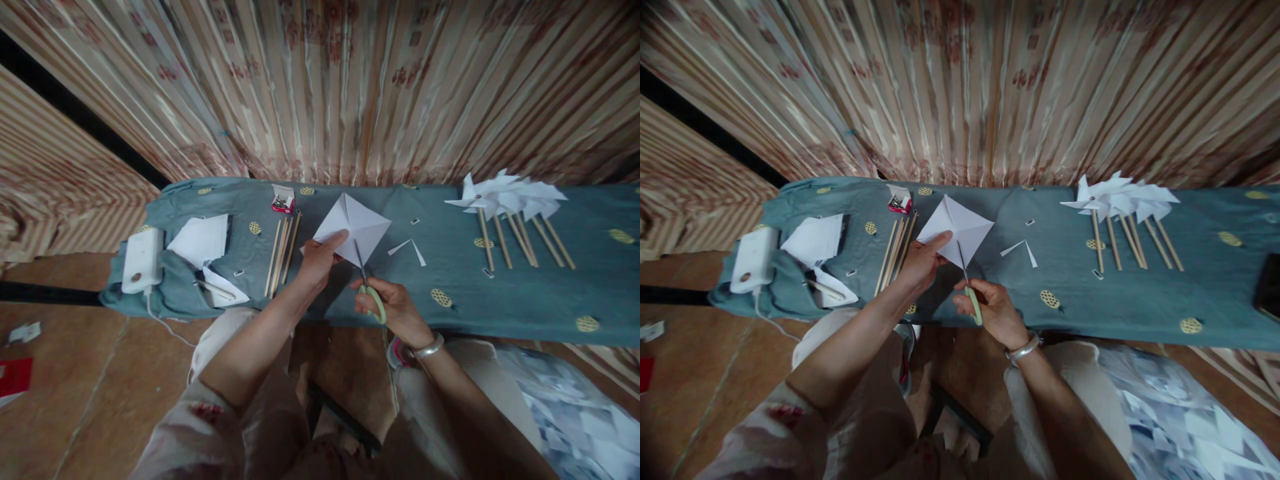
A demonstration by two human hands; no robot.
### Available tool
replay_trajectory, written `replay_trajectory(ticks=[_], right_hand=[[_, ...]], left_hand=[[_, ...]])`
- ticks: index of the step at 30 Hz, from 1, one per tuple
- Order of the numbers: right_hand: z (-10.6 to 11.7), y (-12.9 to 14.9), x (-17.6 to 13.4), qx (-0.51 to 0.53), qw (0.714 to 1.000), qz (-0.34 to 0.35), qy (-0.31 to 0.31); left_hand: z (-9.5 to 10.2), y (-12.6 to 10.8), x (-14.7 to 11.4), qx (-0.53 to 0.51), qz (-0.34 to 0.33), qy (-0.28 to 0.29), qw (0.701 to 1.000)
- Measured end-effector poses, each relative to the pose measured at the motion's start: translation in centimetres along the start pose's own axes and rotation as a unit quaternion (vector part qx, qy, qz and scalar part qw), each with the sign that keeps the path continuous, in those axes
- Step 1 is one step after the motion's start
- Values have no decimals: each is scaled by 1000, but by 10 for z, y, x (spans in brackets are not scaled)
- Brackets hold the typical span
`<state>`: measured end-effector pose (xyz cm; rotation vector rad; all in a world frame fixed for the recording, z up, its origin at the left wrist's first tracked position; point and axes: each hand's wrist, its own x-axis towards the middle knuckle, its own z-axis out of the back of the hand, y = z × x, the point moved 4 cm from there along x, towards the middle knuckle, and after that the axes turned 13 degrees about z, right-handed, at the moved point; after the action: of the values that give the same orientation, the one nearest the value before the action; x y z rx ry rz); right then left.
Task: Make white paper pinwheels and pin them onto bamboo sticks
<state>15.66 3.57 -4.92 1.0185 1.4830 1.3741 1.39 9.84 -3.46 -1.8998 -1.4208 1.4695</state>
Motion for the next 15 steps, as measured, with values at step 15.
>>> replay_trajectory(ticks=[15], right_hand=[[0, 1, 0, 12, 1000, 6, -17]], left_hand=[[-2, 1, 1, -14, 0, 13, 1000]])
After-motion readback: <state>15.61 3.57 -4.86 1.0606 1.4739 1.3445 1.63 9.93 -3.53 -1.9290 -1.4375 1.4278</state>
